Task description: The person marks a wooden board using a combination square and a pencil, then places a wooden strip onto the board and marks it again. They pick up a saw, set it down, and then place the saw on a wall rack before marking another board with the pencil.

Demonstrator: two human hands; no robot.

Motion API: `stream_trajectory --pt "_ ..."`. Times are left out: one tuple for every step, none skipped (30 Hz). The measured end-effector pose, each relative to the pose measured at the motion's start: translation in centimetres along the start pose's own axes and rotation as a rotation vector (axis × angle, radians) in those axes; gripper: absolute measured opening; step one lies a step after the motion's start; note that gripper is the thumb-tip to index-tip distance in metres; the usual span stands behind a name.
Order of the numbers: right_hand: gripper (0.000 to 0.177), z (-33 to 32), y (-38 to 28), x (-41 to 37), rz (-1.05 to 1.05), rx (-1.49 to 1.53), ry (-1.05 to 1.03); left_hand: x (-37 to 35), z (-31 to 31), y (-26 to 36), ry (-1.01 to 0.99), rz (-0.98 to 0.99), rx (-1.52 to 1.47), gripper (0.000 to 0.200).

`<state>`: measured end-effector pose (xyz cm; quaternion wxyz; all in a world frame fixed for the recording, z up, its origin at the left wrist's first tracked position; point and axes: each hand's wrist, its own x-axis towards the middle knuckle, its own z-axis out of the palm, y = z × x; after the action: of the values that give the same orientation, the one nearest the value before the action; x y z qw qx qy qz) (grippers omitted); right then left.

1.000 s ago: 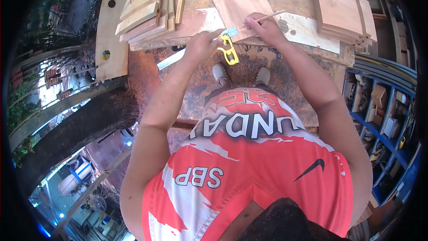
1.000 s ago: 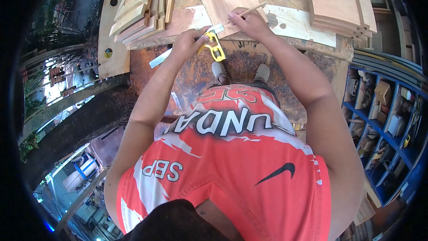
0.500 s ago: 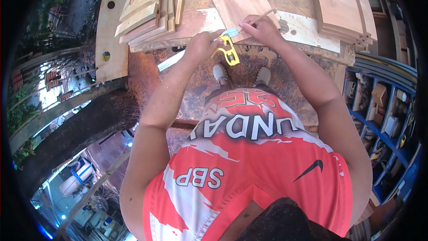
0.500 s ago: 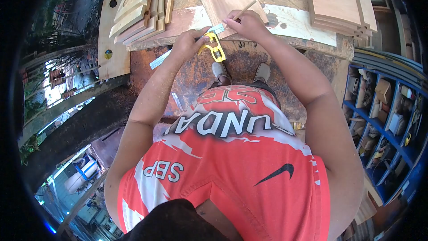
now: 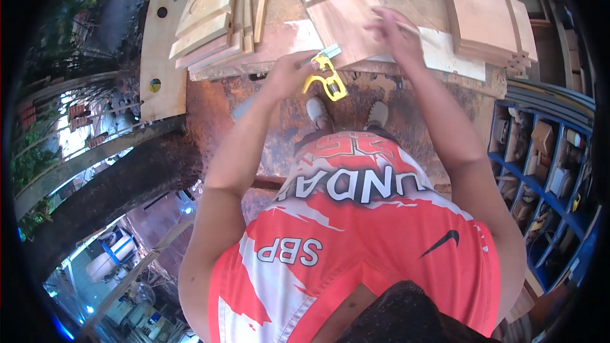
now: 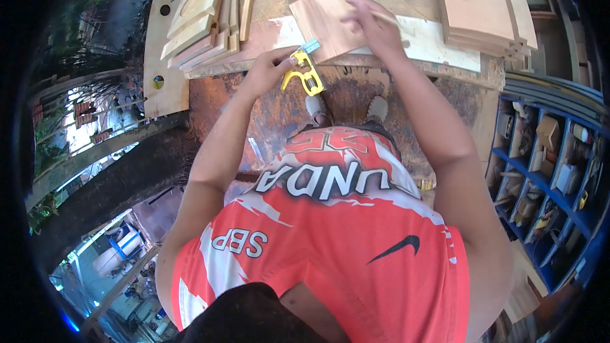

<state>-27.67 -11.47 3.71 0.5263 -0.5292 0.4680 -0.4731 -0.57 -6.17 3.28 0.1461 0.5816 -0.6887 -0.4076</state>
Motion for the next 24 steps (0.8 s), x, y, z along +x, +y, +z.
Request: stream_trajectory --pt "0.037 -1.1 -0.1 -1.1 0.066 -0.033 -0.005 -0.6 -0.1 0.9 0.009 -0.069 -0.375 0.036" --pt "0.039 -1.4 -0.6 -1.8 0.125 -0.063 -0.009 -0.9 -0.4 2.0 0.020 -0.126 -0.746 0.037" --pt "0.036 -1.0 -1.6 -2.7 0.135 -0.073 -0.078 -0.7 -0.6 3.7 0.109 -0.206 -0.813 0.037" --pt "0.033 -0.4 -2.5 -4.0 0.150 -0.087 -0.152 -0.3 -1.3 6.5 0.103 -0.203 -0.974 0.036" --pt "0.031 1.1 -1.9 -5.7 -0.005 -0.059 -0.165 0.2 -1.6 9.0 0.092 -0.200 -1.138 0.036" --pt "0.028 2.9 -1.3 -6.9 -0.162 -0.029 -0.177 1.4 -1.0 10.0 0.100 -0.154 -1.237 0.036" --pt "0.028 3.7 -2.5 -7.2 -0.176 -0.023 -0.189 3.0 -0.3 10.8 0.106 -0.108 -1.335 0.035" --pt "0.026 4.1 -4.3 -7.3 0.018 -0.061 -0.132 4.9 1.0 11.6 0.095 -0.048 -1.438 0.035" --pt "0.025 4.3 -5.3 -7.1 0.213 -0.100 -0.071 6.7 1.5 11.5 0.078 0.014 -1.539 0.035" --pt "0.025 3.1 -3.6 -5.7 -0.029 -0.306 0.020 8.5 1.0 9.5 0.084 0.023 -1.535 0.035" --pt "0.025 0.8 -1.5 -4.0 -0.270 -0.507 0.116 10.4 0.5 6.6 0.291 0.189 -0.709 0.036" --pt "0.026 -1.0 -1.7 -3.2 -0.059 -0.488 0.125 12.0 -0.5 4.3 0.446 0.317 0.134 0.038" --pt "0.026 -3.1 -2.1 -2.3 0.163 -0.369 0.110 12.5 -2.2 2.6 0.545 0.221 -0.043 0.036" --pt "0.029 -4.4 -2.7 -2.0 0.026 -0.534 0.123 12.3 -3.9 0.7 0.635 0.115 -0.223 0.034" --pt "0.031 -6.5 -0.3 -0.7 -0.022 -0.743 0.135 12.4 -5.0 -1.1 0.681 0.027 0.236 0.030" --pt "0.031 -6.3 -0.5 -0.2 -0.016 -0.745 0.144 12.9 -6.1 -2.6 0.707 -0.051 0.696 0.026" --pt "0.032 -5.9 -1.3 0.3 0.094 -0.761 0.193 13.7 -7.0 -4.4 0.617 -0.102 0.814 0.026" --pt "0.033 -6.1 -1.7 0.8 0.204 -0.778 0.241 13.8 -7.5 -4.9 0.525 -0.156 0.928 0.026" --pt "0.033 -6.9 -0.7 1.7 0.210 -0.785 0.245 13.9 -7.5 -5.3 0.519 -0.151 0.921 0.026" --pt "0.038 -7.8 1.0 2.7 0.208 -0.897 0.239 13.6 -7.9 -4.7 0.492 -0.203 0.824 0.028" --pt "0.043 -8.0 1.5 3.0 0.203 -1.006 0.232 13.3 -8.3 -3.9 0.466 -0.255 0.730 0.030" --pt "0.043 -8.3 2.0 2.7 0.210 -1.006 0.231 12.5 -8.4 -3.1 0.459 -0.256 0.729 0.030" --pt "0.043 -7.9 1.7 2.5 0.179 -1.043 0.251 11.5 -8.4 -2.1 0.487 -0.239 0.627 0.036" --pt "0.043 -7.6 1.3 2.3 0.145 -1.079 0.273 10.5 -8.6 -1.1 0.516 -0.220 0.525 0.043"
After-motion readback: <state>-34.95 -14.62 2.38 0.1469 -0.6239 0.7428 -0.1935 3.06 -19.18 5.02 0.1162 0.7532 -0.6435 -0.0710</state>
